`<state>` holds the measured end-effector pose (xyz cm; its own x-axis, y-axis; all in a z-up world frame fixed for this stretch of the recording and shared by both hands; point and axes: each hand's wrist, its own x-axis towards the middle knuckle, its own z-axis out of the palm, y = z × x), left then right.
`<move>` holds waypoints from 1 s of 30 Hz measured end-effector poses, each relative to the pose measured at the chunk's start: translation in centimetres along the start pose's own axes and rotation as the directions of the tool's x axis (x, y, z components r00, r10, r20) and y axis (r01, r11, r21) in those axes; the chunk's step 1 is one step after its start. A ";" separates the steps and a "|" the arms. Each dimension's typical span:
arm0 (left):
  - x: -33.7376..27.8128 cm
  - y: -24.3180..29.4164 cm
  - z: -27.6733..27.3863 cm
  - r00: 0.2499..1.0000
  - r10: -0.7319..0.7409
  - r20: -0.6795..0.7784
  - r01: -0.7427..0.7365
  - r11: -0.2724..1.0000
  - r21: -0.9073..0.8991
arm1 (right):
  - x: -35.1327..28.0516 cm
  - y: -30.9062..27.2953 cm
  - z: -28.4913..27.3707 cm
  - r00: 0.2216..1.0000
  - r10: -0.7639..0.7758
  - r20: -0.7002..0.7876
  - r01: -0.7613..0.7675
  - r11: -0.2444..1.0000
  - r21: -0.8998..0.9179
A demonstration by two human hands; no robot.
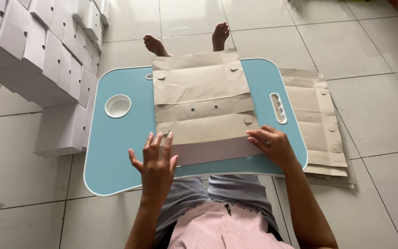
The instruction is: Folding flat cardboard templates into small white boxes on a portable lap desk.
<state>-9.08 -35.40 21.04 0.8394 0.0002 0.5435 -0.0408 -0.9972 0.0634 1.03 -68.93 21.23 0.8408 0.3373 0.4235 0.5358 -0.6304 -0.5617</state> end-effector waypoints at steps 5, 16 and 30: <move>-1.3 2.6 2.5 0.976 0.219 0.021 -0.217 0.974 -0.063 | -0.3 1.3 2.2 0.995 -0.091 0.036 0.098 0.937 -0.335; -2.2 4.8 2.4 0.905 0.390 0.172 -0.300 0.869 -0.393 | -2.4 -9.5 6.4 0.925 -0.301 0.232 0.338 0.930 -0.141; -4.5 -0.7 1.1 0.951 0.187 0.246 -0.154 0.977 -0.146 | -6.7 -0.6 2.1 0.949 -0.061 0.310 0.232 0.801 -0.552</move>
<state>-12.20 -34.80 17.60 0.9240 -0.2044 0.3232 -0.2482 -0.9635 0.1004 -4.70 -69.33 17.19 0.7888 0.5755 0.2159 0.5816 -0.8124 0.0406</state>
